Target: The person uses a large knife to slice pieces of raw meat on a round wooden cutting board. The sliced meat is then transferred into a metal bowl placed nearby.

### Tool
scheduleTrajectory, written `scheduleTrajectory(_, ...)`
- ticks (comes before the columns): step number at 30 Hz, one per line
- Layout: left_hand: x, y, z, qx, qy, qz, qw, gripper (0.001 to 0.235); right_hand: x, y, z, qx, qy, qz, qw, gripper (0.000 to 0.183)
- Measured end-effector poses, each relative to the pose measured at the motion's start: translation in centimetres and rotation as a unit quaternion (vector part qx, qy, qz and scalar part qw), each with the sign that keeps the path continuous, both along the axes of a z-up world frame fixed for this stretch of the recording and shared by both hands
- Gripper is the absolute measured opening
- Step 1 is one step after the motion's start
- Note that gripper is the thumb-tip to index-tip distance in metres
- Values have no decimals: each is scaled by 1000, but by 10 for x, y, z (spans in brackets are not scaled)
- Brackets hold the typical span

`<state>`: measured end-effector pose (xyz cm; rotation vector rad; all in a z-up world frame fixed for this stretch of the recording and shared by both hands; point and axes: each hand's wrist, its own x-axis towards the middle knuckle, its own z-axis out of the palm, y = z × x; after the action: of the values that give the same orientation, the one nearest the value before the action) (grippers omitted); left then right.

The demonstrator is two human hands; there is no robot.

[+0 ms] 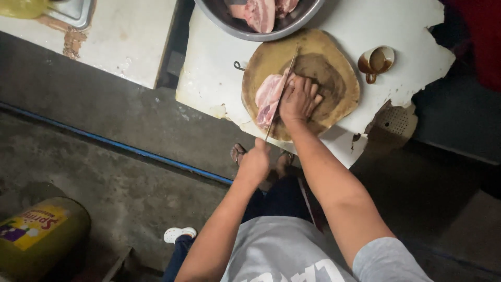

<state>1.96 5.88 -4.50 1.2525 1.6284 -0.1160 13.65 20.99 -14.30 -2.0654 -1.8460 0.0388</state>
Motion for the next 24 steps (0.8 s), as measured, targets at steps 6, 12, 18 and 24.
scheduleTrajectory(6, -1, -33, 23, -49, -4, 43, 998, 30, 4, -1, -16, 1, 15, -29, 999, 14)
scheduleTrajectory(12, 6, 28, -16, -34, -3, 28, 999, 39, 5, 1, -13, -8, 31, -3, 999, 13)
scheduleTrajectory(18, 3, 41, 19, -45, 7, 20, 999, 42, 1, 7, -9, 4, 31, -8, 999, 12)
scheduleTrajectory(24, -3, -32, 15, -120, 14, 40, 992, 47, 0, 4, -9, 21, 16, -19, 999, 9)
